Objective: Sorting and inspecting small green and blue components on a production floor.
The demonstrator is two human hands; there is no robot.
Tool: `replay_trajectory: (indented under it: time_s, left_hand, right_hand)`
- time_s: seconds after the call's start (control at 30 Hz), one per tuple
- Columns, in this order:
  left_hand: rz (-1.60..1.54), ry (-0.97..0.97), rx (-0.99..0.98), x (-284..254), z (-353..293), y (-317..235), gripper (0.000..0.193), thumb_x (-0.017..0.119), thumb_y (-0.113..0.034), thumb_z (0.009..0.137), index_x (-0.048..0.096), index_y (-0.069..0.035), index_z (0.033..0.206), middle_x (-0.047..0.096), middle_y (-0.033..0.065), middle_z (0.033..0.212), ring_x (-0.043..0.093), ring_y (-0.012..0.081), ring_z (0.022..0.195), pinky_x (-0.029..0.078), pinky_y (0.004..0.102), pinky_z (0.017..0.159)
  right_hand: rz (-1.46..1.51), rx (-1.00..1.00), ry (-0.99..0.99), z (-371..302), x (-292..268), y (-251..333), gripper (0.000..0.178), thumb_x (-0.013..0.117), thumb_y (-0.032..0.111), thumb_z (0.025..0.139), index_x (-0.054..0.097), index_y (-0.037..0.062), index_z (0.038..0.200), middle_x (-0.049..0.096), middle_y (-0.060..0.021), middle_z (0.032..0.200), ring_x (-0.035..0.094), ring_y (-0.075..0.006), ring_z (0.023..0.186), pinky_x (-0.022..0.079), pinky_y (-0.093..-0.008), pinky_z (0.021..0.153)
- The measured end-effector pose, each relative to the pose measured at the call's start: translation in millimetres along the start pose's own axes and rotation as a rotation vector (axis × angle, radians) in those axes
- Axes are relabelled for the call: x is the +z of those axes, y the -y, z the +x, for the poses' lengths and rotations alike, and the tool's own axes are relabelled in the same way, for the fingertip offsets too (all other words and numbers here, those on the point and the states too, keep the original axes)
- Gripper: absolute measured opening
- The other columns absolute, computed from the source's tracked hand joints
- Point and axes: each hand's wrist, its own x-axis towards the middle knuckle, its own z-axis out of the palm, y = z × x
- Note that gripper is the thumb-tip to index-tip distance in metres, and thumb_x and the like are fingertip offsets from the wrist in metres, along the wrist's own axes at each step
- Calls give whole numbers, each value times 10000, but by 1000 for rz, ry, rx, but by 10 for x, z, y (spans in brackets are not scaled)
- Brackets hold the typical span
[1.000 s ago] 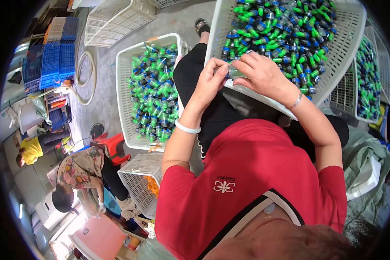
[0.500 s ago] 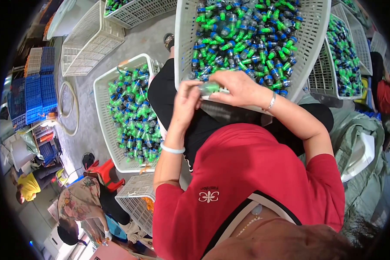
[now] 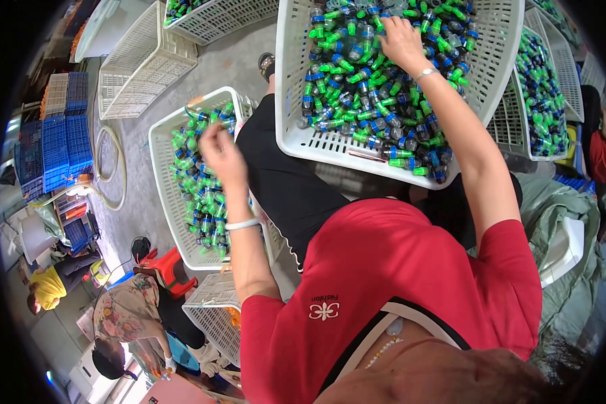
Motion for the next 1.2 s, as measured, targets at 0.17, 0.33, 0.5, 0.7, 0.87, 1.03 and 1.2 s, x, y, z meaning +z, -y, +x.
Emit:
replay_trajectory:
  time_s: [0.17, 0.33, 0.5, 0.7, 0.87, 1.03, 1.2]
  left_hand:
    - [-127, 503, 325, 909, -235, -705, 194, 606, -8, 801, 625, -58, 988, 613, 113, 1019, 590, 327, 907, 483, 376, 799]
    - [306, 468, 525, 1724, -58, -491, 250, 589, -40, 788, 616, -76, 1034, 576, 123, 1144, 563, 309, 1010, 478, 414, 820]
    - [720, 631, 584, 1985, 43, -340, 276, 584, -89, 779, 597, -107, 1054, 552, 100, 1111, 547, 306, 1002, 469, 414, 800]
    - [826, 702, 625, 1935, -50, -265, 228, 582, -115, 774, 592, -107, 1001, 558, 81, 968, 534, 269, 956, 440, 385, 786]
    - [831, 704, 547, 1870, -68, -325, 236, 613, -138, 782, 590, -83, 1011, 568, 81, 927, 523, 271, 957, 428, 399, 801]
    - [46, 714, 117, 1566, -162, -702, 296, 673, -163, 813, 577, -44, 1067, 593, 92, 993, 548, 241, 945, 446, 380, 820]
    - [-684, 828, -471, 1338, -347, -843, 386, 713, -173, 817, 541, -9, 1121, 593, 112, 1035, 586, 238, 876, 470, 346, 806]
  right_hand:
    - [-45, 120, 24, 208, 150, 151, 481, 686, 293, 796, 518, 100, 1203, 564, -102, 1111, 511, -299, 1110, 453, -469, 859]
    - [-7, 11, 167, 304, 72, 5, 466, 687, 297, 788, 526, 109, 1184, 558, -96, 1135, 495, -296, 1138, 448, -475, 864]
    - [-103, -202, 215, 244, 18, -42, 347, 660, 216, 790, 572, 93, 1102, 558, -102, 1108, 534, -296, 1053, 477, -453, 826]
    - [-106, -74, -92, 316, 179, -328, 331, 634, 167, 802, 544, 93, 1111, 532, -101, 1116, 516, -310, 1056, 464, -415, 830]
    - [-131, -72, 48, 415, 339, -392, 369, 676, 220, 761, 544, 89, 1080, 539, -104, 1136, 546, -305, 1038, 483, -448, 826]
    - [399, 67, 41, 200, 215, -513, 406, 680, 207, 750, 530, 66, 1101, 538, -126, 1094, 565, -324, 974, 488, -414, 811]
    - [822, -66, 70, -311, -465, 54, 391, 665, 171, 756, 501, 42, 1086, 531, -112, 998, 575, -303, 874, 486, -366, 774]
